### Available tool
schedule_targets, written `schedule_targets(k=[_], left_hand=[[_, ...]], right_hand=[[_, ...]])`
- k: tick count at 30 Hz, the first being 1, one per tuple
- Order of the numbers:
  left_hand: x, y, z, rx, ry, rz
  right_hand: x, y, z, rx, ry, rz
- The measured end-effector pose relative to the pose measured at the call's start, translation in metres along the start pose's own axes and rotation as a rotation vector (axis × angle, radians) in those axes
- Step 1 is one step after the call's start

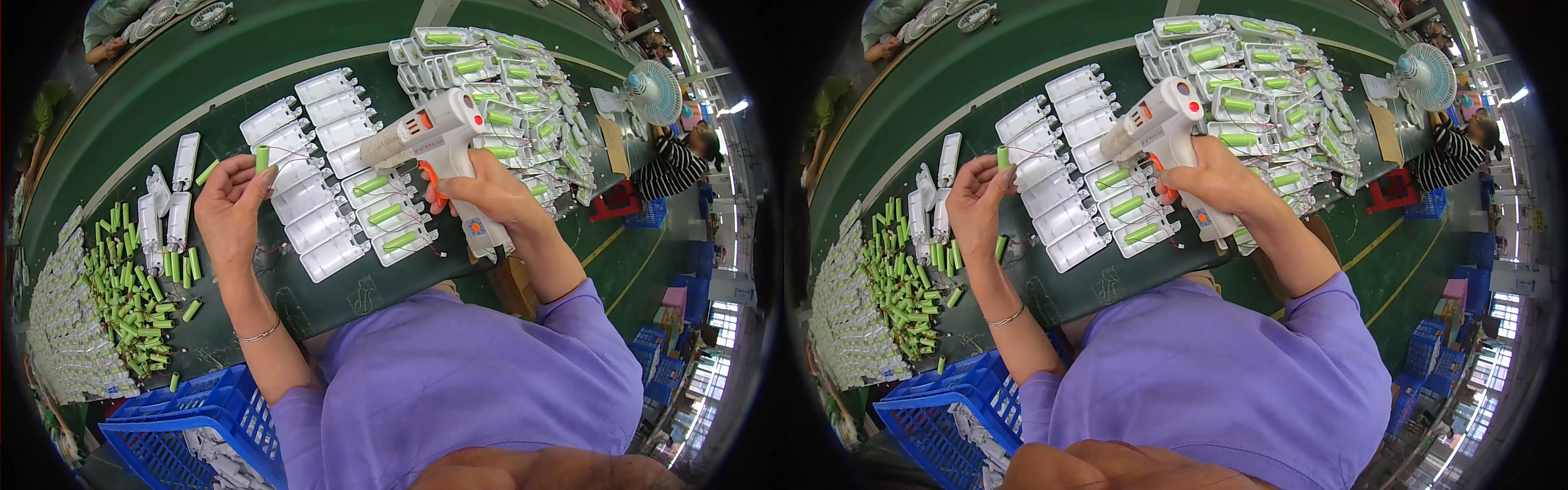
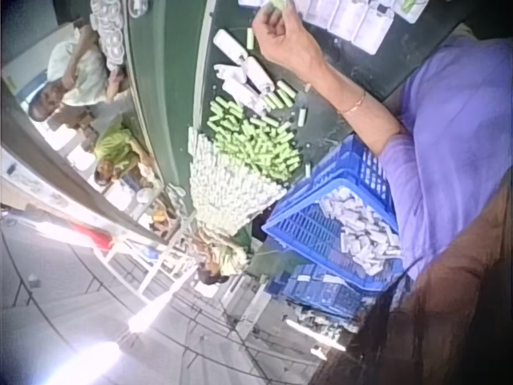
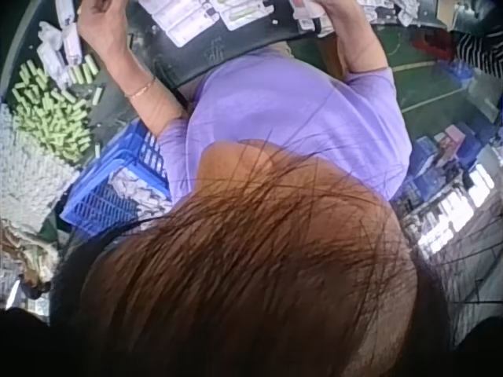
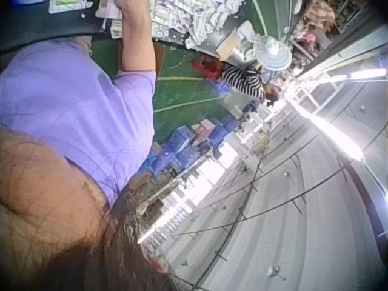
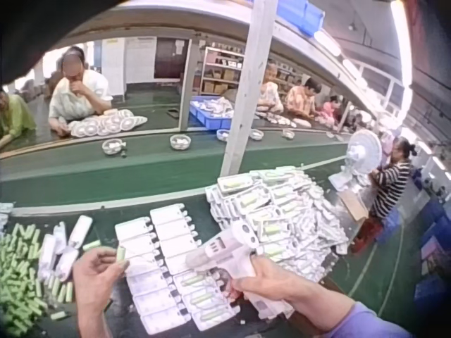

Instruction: Assembling electronic components into plastic housings using a hot glue gun on a production line.

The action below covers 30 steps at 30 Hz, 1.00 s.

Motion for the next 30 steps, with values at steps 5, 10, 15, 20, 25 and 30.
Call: schedule_targets(k=[5, 10, 15, 20, 25, 30], left_hand=[[-0.006, 0.008, -0.034, -0.211, -0.110, -0.110], [-0.015, 0.017, -0.076, -0.601, -0.235, -0.330], [-0.023, 0.007, -0.105, -0.797, -0.313, -0.445], [-0.022, -0.007, -0.119, -0.979, -0.305, -0.554], [-0.014, -0.008, -0.117, -1.032, -0.217, -0.625], [-0.001, 0.006, -0.071, -0.774, -0.007, -0.475]], right_hand=[[0.005, 0.005, 0.005, -0.169, 0.064, 0.032], [0.012, 0.003, 0.010, -0.254, 0.029, 0.073], [0.023, -0.005, 0.013, -0.322, 0.023, 0.145], [0.025, -0.003, 0.016, -0.348, 0.038, 0.118], [0.022, -0.004, 0.011, -0.362, 0.014, 0.116], [0.023, -0.003, 0.015, -0.350, 0.029, 0.144]])
Point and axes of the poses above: each hand's wrist, its own x-axis away from the middle knuckle, its own z-axis out of the back of the hand, y = z × x, the point moved 4 cm from there along -x, towards the middle knuckle, and after that the axes turned 10 degrees about -x, right-handed, at the moved point
